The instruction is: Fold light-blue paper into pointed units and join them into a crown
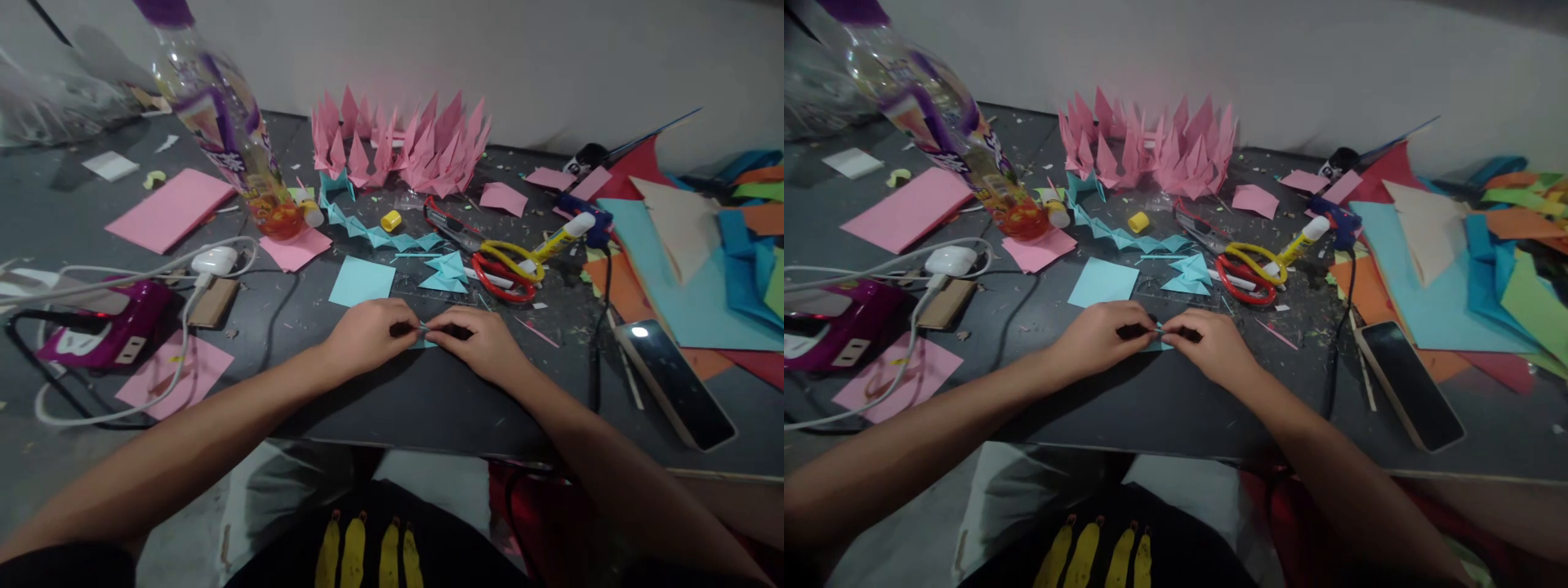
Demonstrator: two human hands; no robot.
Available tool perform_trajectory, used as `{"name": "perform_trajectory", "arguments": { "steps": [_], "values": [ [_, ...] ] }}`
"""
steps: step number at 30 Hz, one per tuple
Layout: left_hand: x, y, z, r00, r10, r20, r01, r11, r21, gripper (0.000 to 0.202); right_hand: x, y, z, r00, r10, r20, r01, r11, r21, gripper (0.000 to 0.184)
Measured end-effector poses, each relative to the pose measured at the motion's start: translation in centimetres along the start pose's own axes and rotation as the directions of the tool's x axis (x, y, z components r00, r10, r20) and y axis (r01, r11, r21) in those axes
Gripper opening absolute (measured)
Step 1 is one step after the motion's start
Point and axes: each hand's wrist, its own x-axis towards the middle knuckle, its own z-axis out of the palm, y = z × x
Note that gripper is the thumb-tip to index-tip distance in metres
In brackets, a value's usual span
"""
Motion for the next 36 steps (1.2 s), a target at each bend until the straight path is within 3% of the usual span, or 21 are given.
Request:
{"name": "perform_trajectory", "arguments": {
  "steps": [3,8,13,16,23,31,36],
  "values": [
    [0.1,-0.2,-0.2,0.998,0.040,0.045,-0.043,0.998,0.055,0.010,0.0,0.4,0.0,1.000,-0.024,-0.001,0.024,0.999,-0.031,0.007],
    [0.1,-0.5,-0.7,0.990,0.103,0.100,-0.103,0.995,-0.001,0.010,0.0,1.2,-0.4,0.991,-0.130,0.027,0.132,0.989,-0.065,0.012],
    [-0.1,-0.5,-0.3,0.980,0.187,0.072,-0.189,0.981,0.032,0.013,-0.2,1.9,-1.1,0.938,-0.325,0.124,0.342,0.928,-0.150,0.022],
    [-0.3,-0.6,-0.1,0.966,0.248,0.076,-0.254,0.964,0.081,0.015,-0.4,1.9,-1.3,0.909,-0.382,0.167,0.411,0.889,-0.203,0.026],
    [-0.6,-0.2,-0.2,0.950,0.272,0.151,-0.303,0.916,0.261,0.021,-0.8,1.9,-1.5,0.872,-0.432,0.228,0.487,0.804,-0.340,0.030],
    [-0.9,0.6,-0.5,0.909,0.322,0.263,-0.413,0.775,0.479,0.012,-1.3,1.9,-1.1,0.866,-0.444,0.232,0.500,0.752,-0.429,0.031],
    [-1.0,1.1,-0.2,0.922,0.289,0.256,-0.381,0.787,0.485,0.009,-1.5,1.9,-0.8,0.871,-0.446,0.207,0.490,0.755,-0.436,0.029]
  ]
}}
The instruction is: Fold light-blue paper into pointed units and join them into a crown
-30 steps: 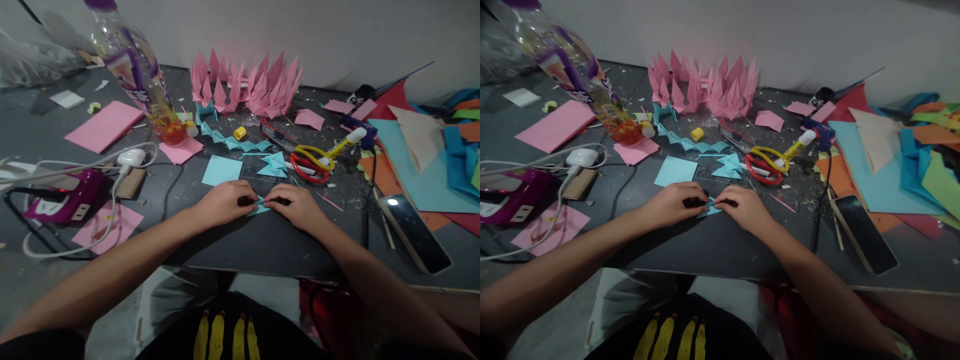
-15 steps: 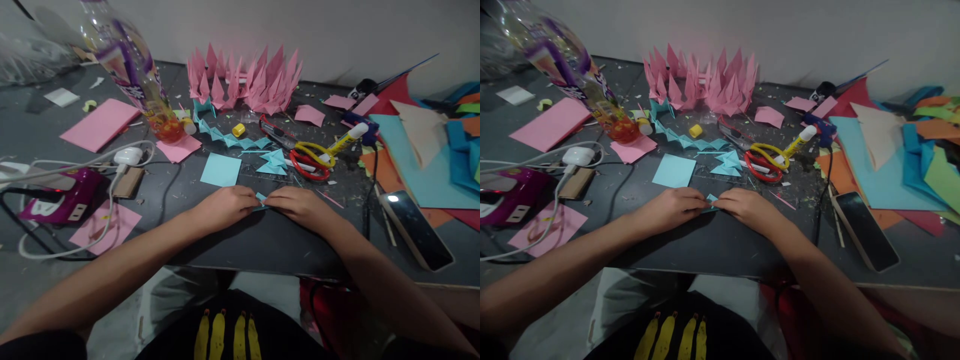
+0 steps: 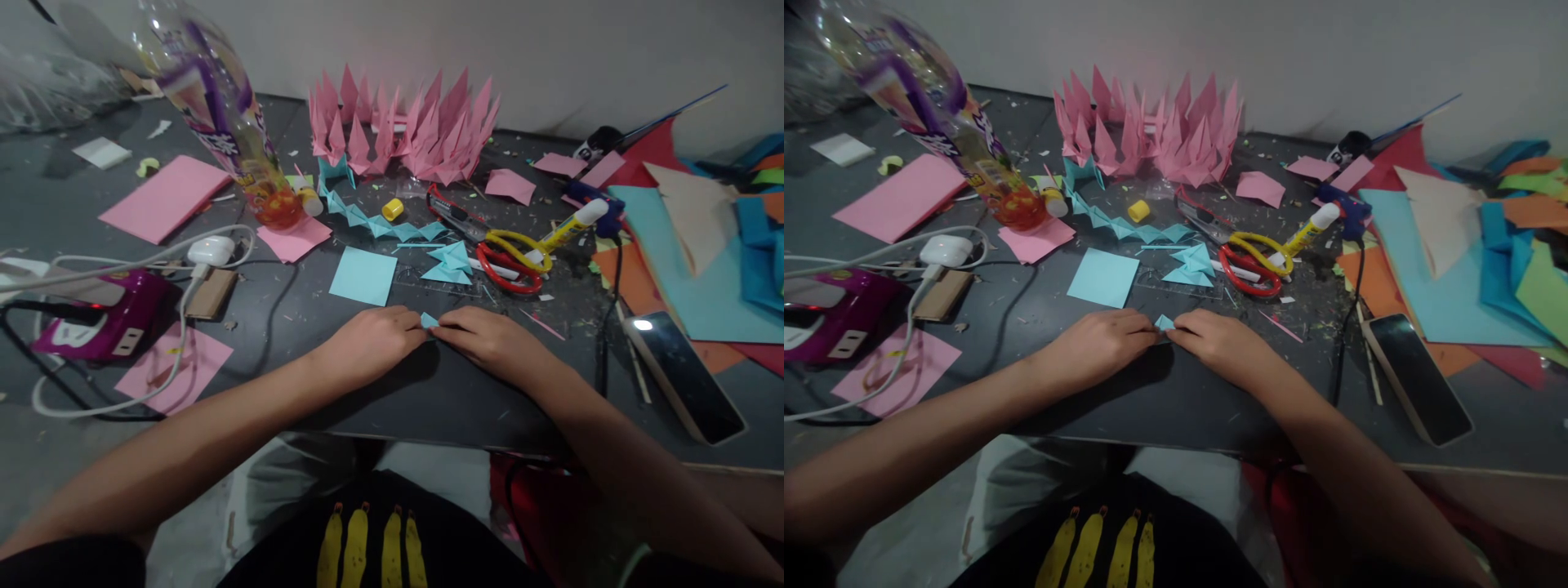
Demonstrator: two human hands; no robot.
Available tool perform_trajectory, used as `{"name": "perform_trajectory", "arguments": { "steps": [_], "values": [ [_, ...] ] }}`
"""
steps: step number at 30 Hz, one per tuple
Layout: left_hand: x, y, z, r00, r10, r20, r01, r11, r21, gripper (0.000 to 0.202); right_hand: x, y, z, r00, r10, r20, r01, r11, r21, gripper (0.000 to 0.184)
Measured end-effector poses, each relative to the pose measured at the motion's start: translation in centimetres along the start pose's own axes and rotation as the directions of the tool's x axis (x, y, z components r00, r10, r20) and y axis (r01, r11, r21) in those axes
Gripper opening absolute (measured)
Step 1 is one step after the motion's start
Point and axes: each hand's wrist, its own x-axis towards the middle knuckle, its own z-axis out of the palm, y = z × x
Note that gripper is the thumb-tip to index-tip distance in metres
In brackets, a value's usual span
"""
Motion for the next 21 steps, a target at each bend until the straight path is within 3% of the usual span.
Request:
{"name": "perform_trajectory", "arguments": {
  "steps": [4,7,16,21],
  "values": [
    [0.2,-0.2,0.0,0.996,-0.088,0.017,0.089,0.991,-0.101,0.012,0.2,0.0,0.1,1.000,0.016,-0.013,-0.016,1.000,0.024,0.028],
    [0.3,-0.4,0.1,0.996,-0.089,0.027,0.091,0.986,-0.136,0.014,0.2,0.0,0.1,0.999,0.038,-0.011,-0.038,0.999,0.032,0.028],
    [-0.1,0.9,-0.4,0.999,0.007,0.033,-0.010,0.996,0.092,0.008,0.3,-0.8,-0.2,0.998,0.057,0.008,-0.056,0.996,-0.067,0.031],
    [-0.3,1.6,-0.6,0.998,0.015,0.058,-0.024,0.987,0.159,0.010,0.2,-1.2,-0.5,0.990,0.135,-0.031,-0.138,0.982,-0.131,0.029]
  ]
}}
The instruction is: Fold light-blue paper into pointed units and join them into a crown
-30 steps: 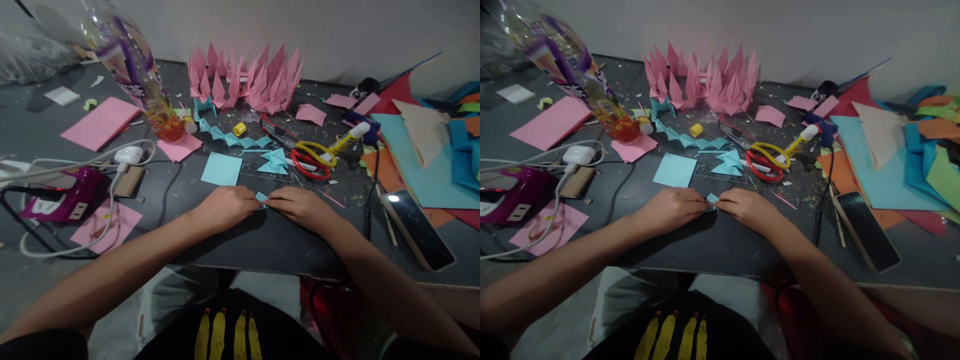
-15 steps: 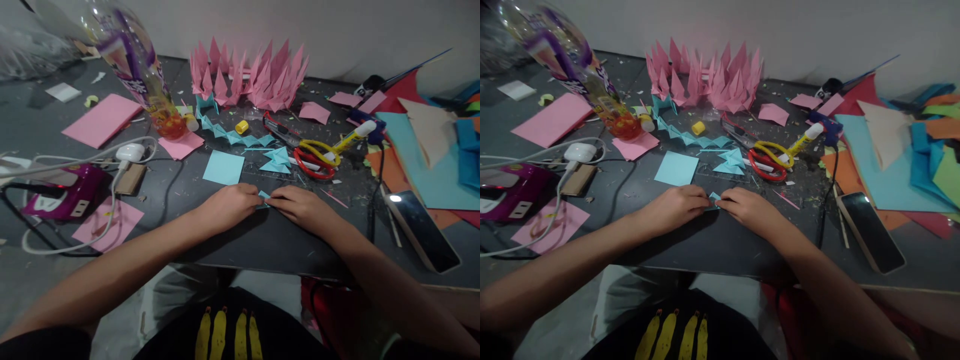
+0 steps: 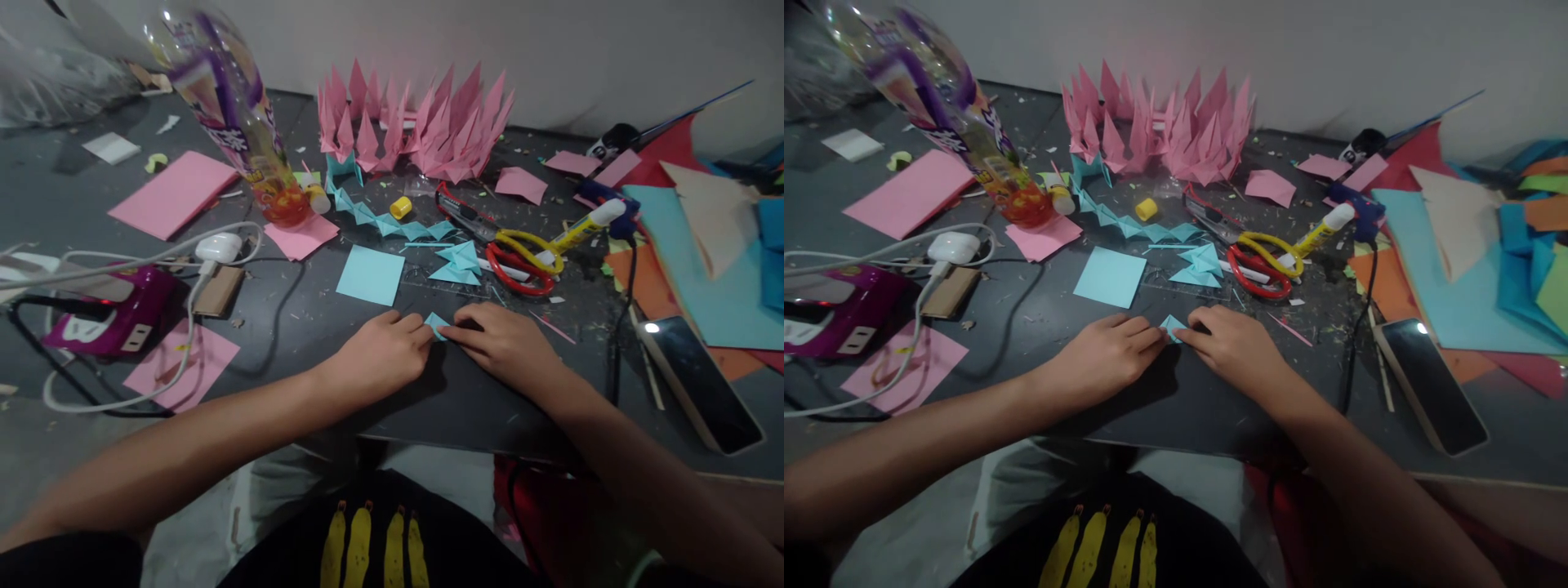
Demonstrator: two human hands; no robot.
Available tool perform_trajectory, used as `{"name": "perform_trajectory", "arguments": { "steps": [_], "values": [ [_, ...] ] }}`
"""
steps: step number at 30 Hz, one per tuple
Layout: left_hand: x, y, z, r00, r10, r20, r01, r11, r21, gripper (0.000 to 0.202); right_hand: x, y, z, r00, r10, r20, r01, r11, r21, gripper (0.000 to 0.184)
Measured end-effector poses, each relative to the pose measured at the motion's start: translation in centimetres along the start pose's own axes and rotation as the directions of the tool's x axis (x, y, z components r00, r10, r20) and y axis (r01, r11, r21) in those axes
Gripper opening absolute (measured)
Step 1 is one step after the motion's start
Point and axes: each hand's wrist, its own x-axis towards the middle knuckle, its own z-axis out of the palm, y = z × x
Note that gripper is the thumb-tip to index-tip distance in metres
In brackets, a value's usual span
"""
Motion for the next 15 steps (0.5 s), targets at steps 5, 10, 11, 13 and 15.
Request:
{"name": "perform_trajectory", "arguments": {
  "steps": [5,10,11,13,15],
  "values": [
    [-0.2,0.4,-0.3,0.996,-0.079,0.049,0.080,0.997,-0.012,0.015,-0.4,-0.4,0.1,0.992,0.122,0.011,-0.123,0.992,0.029,0.030],
    [-0.4,0.4,-0.6,0.988,-0.125,0.091,0.127,0.992,-0.018,0.022,-0.2,-0.2,-0.3,0.945,0.304,0.122,-0.323,0.926,0.194,0.034],
    [-0.5,0.4,-0.7,0.988,-0.123,0.097,0.126,0.992,-0.021,0.022,-0.1,0.0,-0.5,0.937,0.319,0.144,-0.345,0.910,0.230,0.034],
    [-0.5,0.4,-0.8,0.988,-0.108,0.110,0.111,0.993,-0.027,0.019,0.0,0.3,-0.8,0.927,0.330,0.175,-0.368,0.889,0.274,0.033],
    [-0.4,0.4,-0.9,0.988,-0.093,0.126,0.097,0.995,-0.032,0.018,-0.1,0.6,-1.0,0.933,0.311,0.183,-0.351,0.898,0.265,0.033]
  ]
}}
